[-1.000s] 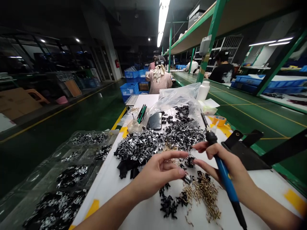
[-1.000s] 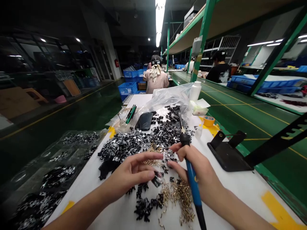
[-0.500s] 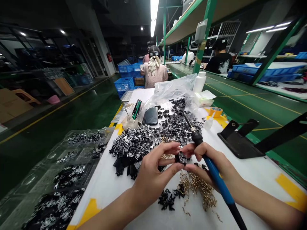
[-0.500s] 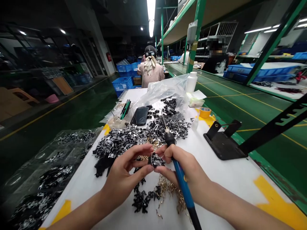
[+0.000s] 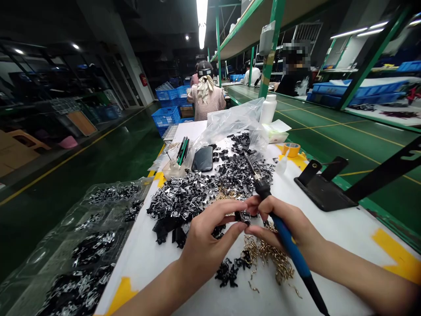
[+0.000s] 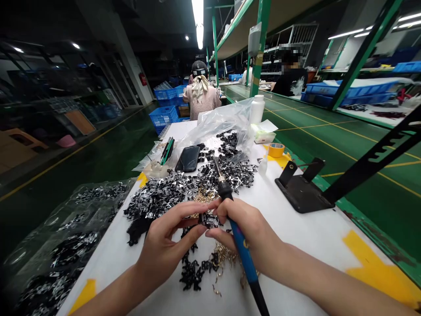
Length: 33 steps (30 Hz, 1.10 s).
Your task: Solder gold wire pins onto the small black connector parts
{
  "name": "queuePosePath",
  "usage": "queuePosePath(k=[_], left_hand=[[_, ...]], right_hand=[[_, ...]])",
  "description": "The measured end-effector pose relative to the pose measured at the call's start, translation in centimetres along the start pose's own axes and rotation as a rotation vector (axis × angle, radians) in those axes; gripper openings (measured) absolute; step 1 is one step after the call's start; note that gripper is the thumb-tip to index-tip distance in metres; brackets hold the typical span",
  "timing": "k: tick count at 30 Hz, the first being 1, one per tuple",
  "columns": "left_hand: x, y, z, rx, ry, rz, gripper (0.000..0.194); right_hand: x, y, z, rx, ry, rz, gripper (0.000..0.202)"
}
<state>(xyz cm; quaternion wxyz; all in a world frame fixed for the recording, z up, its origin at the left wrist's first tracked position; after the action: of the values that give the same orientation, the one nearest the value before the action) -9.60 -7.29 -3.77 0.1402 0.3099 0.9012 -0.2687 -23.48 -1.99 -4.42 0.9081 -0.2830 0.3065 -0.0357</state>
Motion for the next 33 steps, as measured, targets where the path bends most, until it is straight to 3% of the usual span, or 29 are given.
queuePosePath(k=[11, 33], left_hand=[[-0.4, 0.2, 0.3, 0.012, -0.047, -0.081, 0.024], [-0.3, 0.0, 1.0, -0.086, 0.110, -0.065, 0.014]], right_hand=[[-0.2, -0.1, 0.2, 0.012, -0.048, -0.052, 0.024], [-0.4, -0.1, 0.6, -0.051, 0.045, -0.121, 0.021]])
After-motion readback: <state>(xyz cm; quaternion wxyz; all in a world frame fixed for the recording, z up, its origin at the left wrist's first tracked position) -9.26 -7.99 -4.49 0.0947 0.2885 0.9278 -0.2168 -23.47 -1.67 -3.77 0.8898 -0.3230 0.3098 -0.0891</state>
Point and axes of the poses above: each hand's wrist, its own y-axis away from the middle knuckle, its own x-axis out of the palm, z = x × y, the point moved 6 cm from there along -y, towards the middle knuckle, and after that the axes turned 2 degrees about x, right-handed, at the moved point
